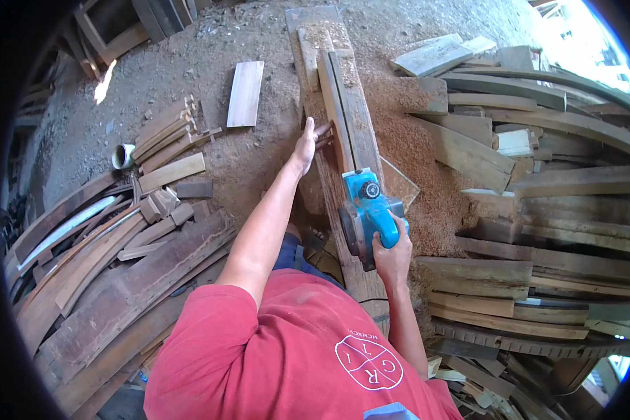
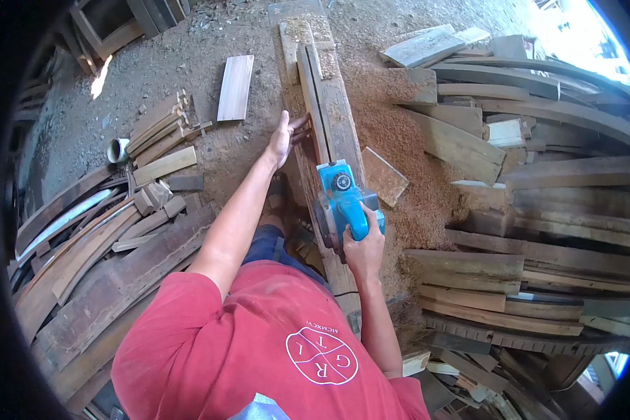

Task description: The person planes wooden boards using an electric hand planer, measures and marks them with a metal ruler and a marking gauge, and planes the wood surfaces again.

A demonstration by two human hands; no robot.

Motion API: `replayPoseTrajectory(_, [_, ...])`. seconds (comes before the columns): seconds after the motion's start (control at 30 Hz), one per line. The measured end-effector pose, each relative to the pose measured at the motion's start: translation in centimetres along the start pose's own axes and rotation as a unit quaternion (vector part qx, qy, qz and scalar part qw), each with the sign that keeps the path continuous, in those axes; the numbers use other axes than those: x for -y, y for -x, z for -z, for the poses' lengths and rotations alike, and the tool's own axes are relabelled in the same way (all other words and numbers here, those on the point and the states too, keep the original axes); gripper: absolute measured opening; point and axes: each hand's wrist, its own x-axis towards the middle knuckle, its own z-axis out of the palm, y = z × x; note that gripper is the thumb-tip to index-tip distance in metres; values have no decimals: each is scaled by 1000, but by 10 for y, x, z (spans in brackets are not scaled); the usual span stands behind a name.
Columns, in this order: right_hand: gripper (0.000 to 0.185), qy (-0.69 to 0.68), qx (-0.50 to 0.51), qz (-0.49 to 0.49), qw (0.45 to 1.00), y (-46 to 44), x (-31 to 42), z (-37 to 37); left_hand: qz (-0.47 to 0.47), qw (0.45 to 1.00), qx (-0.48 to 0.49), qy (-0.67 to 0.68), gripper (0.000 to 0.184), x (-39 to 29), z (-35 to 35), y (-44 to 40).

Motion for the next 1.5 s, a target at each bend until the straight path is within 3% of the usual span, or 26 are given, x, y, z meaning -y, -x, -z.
replayPoseTrajectory(0.27, [53,-8,-2,13,1000,-42,21,-17,12,999,43,25,90,1,9,3])
replayPoseTrajectory(0.57, [43,-22,-10,6,1000,-131,78,-51,19,996,22,79,77,30,22,-5])
replayPoseTrajectory(0.73, [29,-8,-41,99,994,-221,110,-90,88,993,-49,53,73,42,28,-3])
replayPoseTrajectory(0.83, [27,6,-42,92,995,-282,150,-112,53,997,-29,39,69,1,3,23])
replayPoseTrajectory(0.9, [30,25,-59,100,993,-323,180,-128,31,998,40,43,69,0,4,27])
replayPoseTrajectory(1.07, [32,61,-30,107,992,-371,199,-141,15,1000,8,9,71,-4,11,45])
replayPoseTrajectory(1.17, [32,27,-6,135,990,-347,169,-133,15,1000,-23,2,70,0,22,45])
replayPoseTrajectory(1.23, [34,33,17,116,993,-293,139,-110,13,999,-43,15,70,-11,18,48])
replayPoseTrajectory(1.27, [30,-5,10,151,988,-258,115,-98,12,1000,-25,4,72,0,25,42])
replayPoseTrajectory(1.33, [26,-4,28,123,992,-178,73,-65,-12,1000,-16,8,73,-6,19,49])
replayPoseTrajectory(1.4, [35,1,12,106,994,-93,34,-31,-34,999,15,27,77,-6,19,55])
replayPoseTrajectory(1.5, [47,7,51,-6,999,6,-24,11,-13,999,34,22,78,-3,8,64])
